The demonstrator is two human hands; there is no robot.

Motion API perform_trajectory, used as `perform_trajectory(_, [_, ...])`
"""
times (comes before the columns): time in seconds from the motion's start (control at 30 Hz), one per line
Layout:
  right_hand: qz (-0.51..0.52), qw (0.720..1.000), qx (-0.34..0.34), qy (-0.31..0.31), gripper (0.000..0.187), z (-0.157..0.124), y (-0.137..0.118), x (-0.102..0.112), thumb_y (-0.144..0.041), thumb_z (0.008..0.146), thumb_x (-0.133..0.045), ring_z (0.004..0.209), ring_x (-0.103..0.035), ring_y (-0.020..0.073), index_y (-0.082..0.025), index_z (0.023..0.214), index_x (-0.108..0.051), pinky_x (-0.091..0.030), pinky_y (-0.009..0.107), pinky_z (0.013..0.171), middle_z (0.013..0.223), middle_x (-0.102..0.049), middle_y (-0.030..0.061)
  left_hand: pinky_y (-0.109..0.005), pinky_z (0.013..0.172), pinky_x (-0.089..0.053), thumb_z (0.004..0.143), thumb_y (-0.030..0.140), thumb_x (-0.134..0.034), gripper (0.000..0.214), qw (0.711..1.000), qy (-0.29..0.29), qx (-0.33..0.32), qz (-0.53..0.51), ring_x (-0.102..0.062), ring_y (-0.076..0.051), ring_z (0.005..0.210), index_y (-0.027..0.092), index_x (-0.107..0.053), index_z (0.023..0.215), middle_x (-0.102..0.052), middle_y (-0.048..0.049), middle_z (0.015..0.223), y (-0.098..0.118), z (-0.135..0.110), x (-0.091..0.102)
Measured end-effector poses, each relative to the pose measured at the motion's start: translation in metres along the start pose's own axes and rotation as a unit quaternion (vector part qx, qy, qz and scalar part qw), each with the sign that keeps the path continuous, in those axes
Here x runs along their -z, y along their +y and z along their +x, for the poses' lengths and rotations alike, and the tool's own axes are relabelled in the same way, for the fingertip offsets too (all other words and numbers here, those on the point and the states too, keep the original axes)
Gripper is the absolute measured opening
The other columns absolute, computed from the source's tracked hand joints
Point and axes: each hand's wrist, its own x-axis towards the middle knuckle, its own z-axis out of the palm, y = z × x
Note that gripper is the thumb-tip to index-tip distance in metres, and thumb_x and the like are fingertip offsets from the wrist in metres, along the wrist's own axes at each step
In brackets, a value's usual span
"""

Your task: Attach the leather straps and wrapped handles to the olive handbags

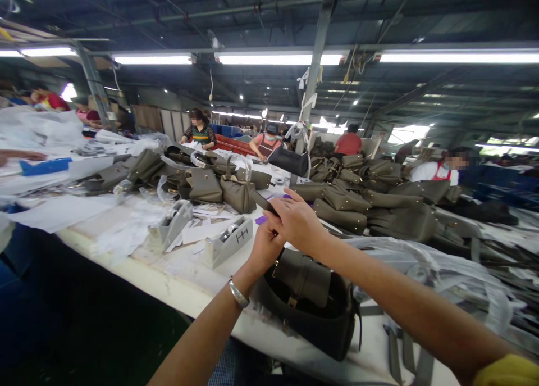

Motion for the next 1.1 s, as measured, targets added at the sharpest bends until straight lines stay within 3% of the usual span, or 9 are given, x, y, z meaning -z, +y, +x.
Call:
perform_trajectory(0.17, [0.173, 0.979, -0.026, 0.101, 0.038, 0.023, -0.014, 0.032, -0.028, 0.104, -0.028, 0.083, -0.069, 0.0159, -0.021, 0.086, -0.06, -0.046, 0.036, 0.101, 0.082, -0.072, 0.0025, -0.027, 0.066, -0.044, 0.076, 0.028, -0.066, 0.014, 0.997, -0.075, 0.002, 0.001, -0.057, -0.019, 0.071, 0.015, -0.069, 0.071, -0.067, -0.0028, 0.068, 0.0, -0.003, -0.031])
perform_trajectory(0.23, [0.305, 0.93, -0.063, 0.196, 0.04, 0.032, -0.008, 0.053, -0.037, 0.105, -0.025, 0.084, -0.069, 0.0148, -0.022, 0.09, -0.059, -0.052, 0.034, 0.09, 0.085, -0.073, 0.0013, -0.026, 0.064, -0.043, 0.08, 0.032, -0.064, 0.019, 0.995, -0.101, -0.003, -0.001, -0.058, -0.018, 0.068, 0.015, -0.072, 0.078, -0.067, -0.0015, 0.069, 0.003, -0.004, -0.04])
perform_trajectory(0.37, [0.47, 0.771, -0.098, 0.418, 0.037, 0.031, 0.029, 0.082, -0.046, 0.102, -0.028, 0.092, -0.069, 0.0152, -0.024, 0.089, -0.055, -0.051, 0.037, 0.094, 0.087, -0.068, 0.0003, -0.024, 0.062, -0.039, 0.09, 0.038, -0.055, 0.026, 0.991, -0.095, -0.01, 0.092, -0.059, -0.016, 0.067, 0.019, -0.073, 0.084, -0.068, -0.0008, 0.072, 0.011, -0.001, -0.043])
perform_trajectory(0.43, [0.485, 0.737, -0.149, 0.448, 0.036, 0.017, 0.044, 0.081, -0.05, 0.1, -0.033, 0.097, -0.068, 0.0166, -0.024, 0.084, -0.053, -0.05, 0.039, 0.098, 0.089, -0.067, 0.0014, -0.026, 0.062, -0.037, 0.09, 0.038, -0.055, 0.027, 0.987, -0.064, 0.002, 0.15, -0.059, -0.018, 0.067, 0.02, -0.072, 0.08, -0.068, -0.0027, 0.071, 0.013, 0.002, -0.041])
perform_trajectory(0.5, [0.486, 0.758, -0.197, 0.389, 0.033, -0.007, 0.051, 0.07, -0.052, 0.097, -0.041, 0.105, -0.066, 0.0199, -0.024, 0.086, -0.055, -0.049, 0.041, 0.098, 0.099, -0.068, 0.0041, -0.028, 0.064, -0.036, 0.089, 0.036, -0.057, 0.025, 0.984, -0.036, 0.012, 0.171, -0.06, -0.02, 0.068, 0.02, -0.072, 0.078, -0.068, -0.0053, 0.071, 0.012, 0.005, -0.041])
perform_trajectory(0.6, [0.483, 0.823, -0.235, 0.186, 0.021, -0.048, 0.047, 0.044, -0.041, 0.09, -0.061, 0.119, -0.059, 0.0236, -0.023, 0.1, -0.062, -0.046, 0.041, 0.103, 0.125, -0.064, 0.0073, -0.031, 0.07, -0.038, 0.086, 0.032, -0.06, 0.018, 0.985, -0.018, 0.007, 0.171, -0.061, -0.023, 0.073, 0.021, -0.071, 0.077, -0.068, -0.008, 0.076, 0.008, 0.007, -0.043])
perform_trajectory(0.73, [0.412, 0.859, -0.301, 0.03, 0.028, -0.083, 0.041, 0.024, -0.042, 0.087, -0.065, 0.116, -0.06, 0.0256, -0.023, 0.107, -0.069, -0.049, 0.041, 0.099, 0.121, -0.068, 0.0078, -0.033, 0.078, -0.04, 0.083, 0.028, -0.065, 0.011, 0.988, -0.03, -0.001, 0.148, -0.063, -0.026, 0.081, 0.023, -0.073, 0.088, -0.071, -0.0094, 0.087, 0.004, 0.005, -0.046])
perform_trajectory(0.87, [0.456, 0.828, -0.324, -0.021, 0.026, -0.097, 0.049, 0.022, -0.041, 0.085, -0.068, 0.108, -0.065, 0.0246, -0.024, 0.104, -0.073, -0.053, 0.039, 0.096, 0.112, -0.071, 0.0049, -0.033, 0.082, -0.044, 0.078, 0.028, -0.071, 0.018, 0.99, -0.078, -0.007, 0.115, -0.064, -0.027, 0.087, 0.026, -0.075, 0.096, -0.074, -0.0072, 0.092, 0.002, 0.004, -0.04])
perform_trajectory(1.1, [0.545, 0.722, -0.422, 0.054, 0.039, -0.12, 0.071, 0.012, -0.042, 0.065, -0.085, 0.082, -0.072, 0.0231, -0.02, 0.096, -0.075, -0.059, 0.04, 0.084, 0.09, -0.076, 0.0047, -0.032, 0.098, -0.043, 0.088, 0.039, -0.063, 0.057, 0.954, -0.296, -0.042, -0.016, -0.06, -0.023, 0.11, 0.024, -0.049, 0.141, -0.065, -0.0067, 0.125, 0.005, 0.011, -0.002])
